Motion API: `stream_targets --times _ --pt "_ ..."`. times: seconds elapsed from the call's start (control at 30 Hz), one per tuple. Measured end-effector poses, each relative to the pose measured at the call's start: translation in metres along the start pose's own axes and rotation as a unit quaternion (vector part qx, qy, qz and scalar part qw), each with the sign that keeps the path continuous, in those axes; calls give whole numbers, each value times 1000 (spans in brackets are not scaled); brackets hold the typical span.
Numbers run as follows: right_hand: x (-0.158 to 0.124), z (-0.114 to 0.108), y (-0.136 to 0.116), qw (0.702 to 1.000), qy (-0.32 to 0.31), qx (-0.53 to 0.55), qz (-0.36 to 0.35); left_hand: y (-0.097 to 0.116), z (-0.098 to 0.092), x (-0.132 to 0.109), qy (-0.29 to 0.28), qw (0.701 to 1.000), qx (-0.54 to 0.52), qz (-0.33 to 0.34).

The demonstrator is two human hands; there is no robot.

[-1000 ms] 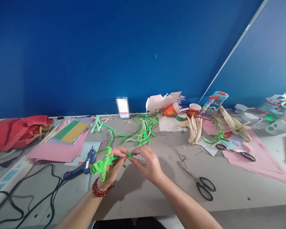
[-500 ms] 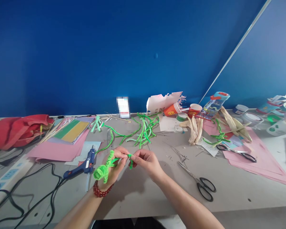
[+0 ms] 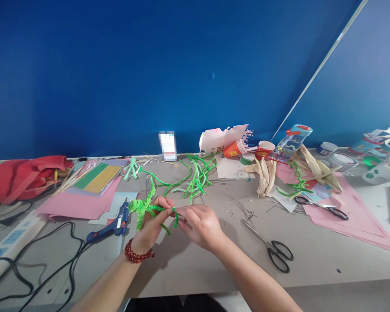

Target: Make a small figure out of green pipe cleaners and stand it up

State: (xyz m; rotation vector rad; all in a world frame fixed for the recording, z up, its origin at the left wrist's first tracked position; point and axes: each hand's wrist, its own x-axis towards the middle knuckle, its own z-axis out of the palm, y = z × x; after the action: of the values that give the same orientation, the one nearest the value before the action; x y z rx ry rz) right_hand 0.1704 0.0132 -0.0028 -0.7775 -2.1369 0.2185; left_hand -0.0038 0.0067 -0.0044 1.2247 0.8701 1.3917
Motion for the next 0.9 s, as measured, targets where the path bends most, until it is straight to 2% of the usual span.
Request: stream_targets --times 0.13,0.27,0.4,0.47,0.53,0.6,0.7,0.8,0.9 --pt "0 0 0 1000 2 -3 18 -4 -2 -2 0 996 77 36" --pt "-3 2 4 998 -1 27 53 -9 -3 -3 2 992 110 66" --pt "-4 2 7 986 -15 108 124 -9 -4 -3 -29 983 157 86" --pt "-3 2 8 966 -24 185 181 -7 -4 -3 -35 978 176 102" --pt "-2 2 8 926 -32 281 251 -4 -4 -3 -41 976 181 116" --pt "-1 2 9 870 -42 377 315 -2 -3 -4 -49 974 180 129" --pt "2 2 10 780 -63 496 375 -1 -4 -5 -59 966 191 161" --pt "4 2 9 702 -70 572 419 -1 -5 -4 -69 956 209 193" --pt "4 4 9 648 -73 604 459 0 -4 -4 -93 953 202 204"
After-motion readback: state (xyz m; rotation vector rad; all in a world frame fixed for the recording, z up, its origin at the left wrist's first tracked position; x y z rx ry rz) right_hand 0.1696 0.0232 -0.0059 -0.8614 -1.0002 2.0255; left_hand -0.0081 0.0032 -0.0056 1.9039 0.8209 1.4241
